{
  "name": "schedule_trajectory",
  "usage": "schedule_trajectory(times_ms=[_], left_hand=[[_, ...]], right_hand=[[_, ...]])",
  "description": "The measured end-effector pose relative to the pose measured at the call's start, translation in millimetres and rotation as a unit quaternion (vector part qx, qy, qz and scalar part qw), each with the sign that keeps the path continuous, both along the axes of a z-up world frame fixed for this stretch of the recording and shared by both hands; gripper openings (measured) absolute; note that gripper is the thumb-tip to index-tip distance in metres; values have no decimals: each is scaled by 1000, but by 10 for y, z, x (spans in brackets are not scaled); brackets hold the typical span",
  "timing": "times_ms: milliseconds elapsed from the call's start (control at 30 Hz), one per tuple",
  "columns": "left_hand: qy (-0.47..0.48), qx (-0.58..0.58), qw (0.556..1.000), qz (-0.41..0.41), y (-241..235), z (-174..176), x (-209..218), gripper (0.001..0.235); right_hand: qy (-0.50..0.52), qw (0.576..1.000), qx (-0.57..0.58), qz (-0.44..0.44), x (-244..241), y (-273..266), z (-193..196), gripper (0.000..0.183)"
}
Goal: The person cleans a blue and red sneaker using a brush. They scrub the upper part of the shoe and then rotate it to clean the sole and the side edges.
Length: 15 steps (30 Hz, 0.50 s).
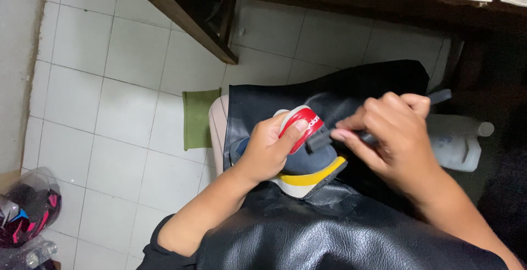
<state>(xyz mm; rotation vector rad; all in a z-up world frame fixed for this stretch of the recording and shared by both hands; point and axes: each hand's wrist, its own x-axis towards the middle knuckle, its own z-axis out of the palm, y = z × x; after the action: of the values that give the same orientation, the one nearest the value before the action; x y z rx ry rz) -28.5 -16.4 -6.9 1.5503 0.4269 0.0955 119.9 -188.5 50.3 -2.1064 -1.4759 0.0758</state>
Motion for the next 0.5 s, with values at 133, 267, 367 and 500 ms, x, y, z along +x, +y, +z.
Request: schedule_trajectory(times_ms=[133,267,367,500], left_hand=[[-21,1,1000,0,14,-26,-21,34],[8,-7,1000,0,-3,-1,-12,34],[12,1,1000,-5,-18,22,-18,33],[-5,-8,1000,-6,2,3,-51,32]], right_hand=[[13,996,-50,77,101,-164,84,13],[23,998,-9,57,64,-88,15,11],[40,999,23,2,2,14,-91,12],[71,997,5,27,56,-56,-96,12]])
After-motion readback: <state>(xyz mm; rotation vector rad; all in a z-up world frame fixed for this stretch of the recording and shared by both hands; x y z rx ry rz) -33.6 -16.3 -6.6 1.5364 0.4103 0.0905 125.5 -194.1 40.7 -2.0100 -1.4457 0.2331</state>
